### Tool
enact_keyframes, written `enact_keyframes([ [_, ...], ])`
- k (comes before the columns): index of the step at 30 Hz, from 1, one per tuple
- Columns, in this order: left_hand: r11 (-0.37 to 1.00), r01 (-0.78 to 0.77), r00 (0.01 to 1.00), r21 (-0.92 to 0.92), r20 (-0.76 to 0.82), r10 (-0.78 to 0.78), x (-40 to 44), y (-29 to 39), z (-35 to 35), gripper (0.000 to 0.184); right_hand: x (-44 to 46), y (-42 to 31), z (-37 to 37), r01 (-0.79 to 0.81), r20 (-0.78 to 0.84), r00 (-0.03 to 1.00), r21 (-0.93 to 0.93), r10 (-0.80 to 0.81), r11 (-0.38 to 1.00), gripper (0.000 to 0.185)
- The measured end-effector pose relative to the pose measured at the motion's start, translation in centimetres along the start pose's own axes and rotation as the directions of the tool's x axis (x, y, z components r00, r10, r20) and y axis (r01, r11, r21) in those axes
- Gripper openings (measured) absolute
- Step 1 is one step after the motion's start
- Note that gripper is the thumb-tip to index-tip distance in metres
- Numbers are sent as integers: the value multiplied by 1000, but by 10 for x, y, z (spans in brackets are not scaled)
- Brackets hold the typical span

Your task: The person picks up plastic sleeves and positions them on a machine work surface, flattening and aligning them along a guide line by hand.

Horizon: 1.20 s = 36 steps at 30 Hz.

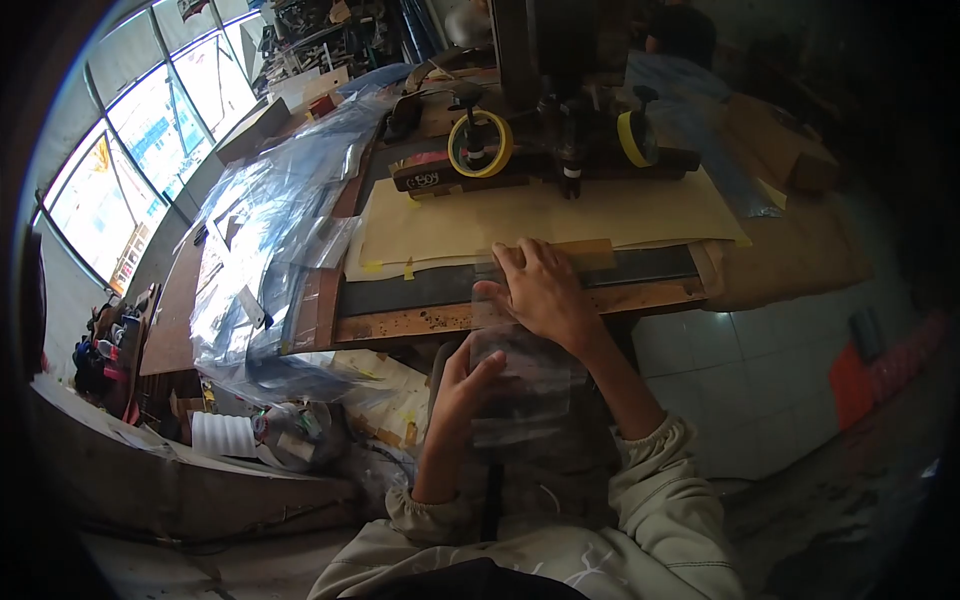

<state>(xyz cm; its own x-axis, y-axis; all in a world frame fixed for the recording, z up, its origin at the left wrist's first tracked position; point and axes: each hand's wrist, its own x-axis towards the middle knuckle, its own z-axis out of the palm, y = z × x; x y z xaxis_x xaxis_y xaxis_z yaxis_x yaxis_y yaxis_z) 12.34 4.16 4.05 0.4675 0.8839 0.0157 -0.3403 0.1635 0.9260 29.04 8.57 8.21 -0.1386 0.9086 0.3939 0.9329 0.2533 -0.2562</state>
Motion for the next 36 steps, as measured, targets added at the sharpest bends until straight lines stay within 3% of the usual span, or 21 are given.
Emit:
enact_keyframes([
  [2,999,-35,999,-13,-2,35,-4,3,2,34,3,-2,2,-64,20,998,-30,65,998,67],
  [7,999,-11,1000,45,4,11,2,13,-2,34,19,12,17,-46,-14,999,-68,45,997,67],
  [11,986,-120,993,117,1,120,21,4,-8,33,36,25,27,-8,8,1000,-38,8,999,67],
  [17,998,-51,999,33,-7,51,31,17,-5,35,49,33,28,-18,83,996,14,17,1000,69],
  [20,993,-73,997,90,-1,73,41,15,-12,35,55,40,36,-33,64,998,52,30,998,70],
  [23,999,-39,999,-4,23,39,49,21,-10,32,65,44,37,-35,94,995,54,30,998,70],
  [26,996,-56,998,67,41,53,57,23,-11,31,70,47,36,-53,129,991,50,46,997,71],
  [29,995,-103,994,-13,37,104,64,16,-14,31,75,51,41,-40,113,993,40,35,998,71],
  [36,994,-109,994,21,12,109,65,18,-12,32,78,53,41,-28,111,993,-24,31,999,69],
])
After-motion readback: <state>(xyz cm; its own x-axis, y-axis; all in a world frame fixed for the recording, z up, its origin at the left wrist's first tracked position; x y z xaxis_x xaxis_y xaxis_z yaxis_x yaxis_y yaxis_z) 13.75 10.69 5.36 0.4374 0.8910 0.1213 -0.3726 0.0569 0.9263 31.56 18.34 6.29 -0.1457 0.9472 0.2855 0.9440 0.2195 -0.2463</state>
